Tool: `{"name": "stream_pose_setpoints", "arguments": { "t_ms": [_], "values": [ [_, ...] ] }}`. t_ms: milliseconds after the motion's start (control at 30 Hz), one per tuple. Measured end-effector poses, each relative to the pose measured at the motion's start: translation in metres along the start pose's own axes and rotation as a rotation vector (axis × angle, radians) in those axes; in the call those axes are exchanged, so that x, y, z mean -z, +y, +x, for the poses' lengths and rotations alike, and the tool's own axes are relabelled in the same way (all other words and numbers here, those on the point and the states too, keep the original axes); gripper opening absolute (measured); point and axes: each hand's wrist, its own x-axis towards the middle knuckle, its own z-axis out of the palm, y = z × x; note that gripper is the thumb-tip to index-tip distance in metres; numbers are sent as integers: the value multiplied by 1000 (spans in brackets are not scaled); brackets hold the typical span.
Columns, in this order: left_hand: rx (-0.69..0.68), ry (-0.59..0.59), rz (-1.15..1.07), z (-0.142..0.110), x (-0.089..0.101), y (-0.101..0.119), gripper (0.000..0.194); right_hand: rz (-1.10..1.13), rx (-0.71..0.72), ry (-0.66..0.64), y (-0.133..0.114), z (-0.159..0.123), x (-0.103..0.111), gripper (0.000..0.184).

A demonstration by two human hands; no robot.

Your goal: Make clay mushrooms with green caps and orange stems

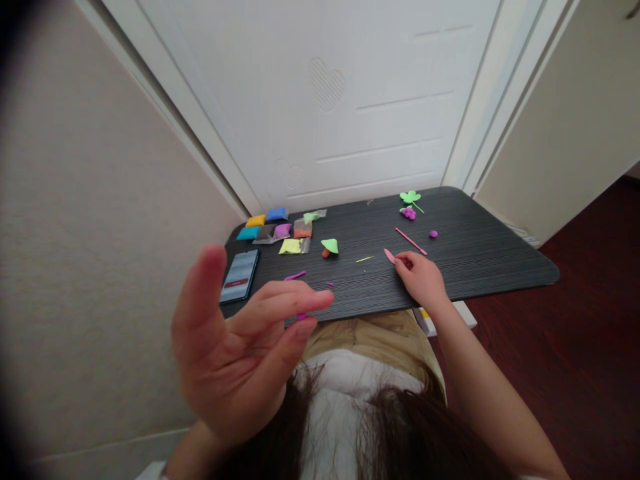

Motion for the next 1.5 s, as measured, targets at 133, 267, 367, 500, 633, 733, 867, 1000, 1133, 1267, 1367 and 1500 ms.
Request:
{"name": "stream_pose_setpoints", "arguments": {
  "t_ms": [133, 267, 367, 500, 633, 733, 867, 1000, 1133, 1267, 1367, 1500],
  "values": [
    [6, -21, -28, 1, 1, 0, 63, -1, -8, 3, -1, 0, 0, 27],
    [-8, -42, -33, 2, 1, -3, 63, 2, -8, 3, 0, 0, 0, 27],
    [-23, -61, -29, 2, 0, -5, 66, -2, -3, 2, 0, 0, 0, 27],
    [-19, -44, -22, 3, 0, -6, 67, 5, 8, 0, 1, 0, 0, 28],
    [-15, -26, -19, 3, 2, -7, 66, -5, -8, 0, 1, 0, -1, 29],
    [-51, -45, -17, 2, 4, -9, 65, -4, 1, 4, 1, 0, -1, 29],
    [-83, -70, -57, 1, 5, -11, 59, -1, -1, -2, 1, 0, 0, 28],
    [-44, -74, -53, 0, 5, -9, 57, 0, -6, -4, 2, 0, -1, 28],
    [48, -75, -56, -1, 8, -7, 53, 5, -3, -9, 3, 0, -2, 28],
    [59, -70, -92, -1, 10, -7, 48, 10, 1, -16, 3, 0, -2, 27],
    [28, -5, -114, 1, 9, -7, 48, 8, 2, -23, 2, 0, -1, 27],
    [-44, -10, -127, 5, 8, -14, 35, 3, -3, -19, 2, 0, 0, 28]
  ]
}}
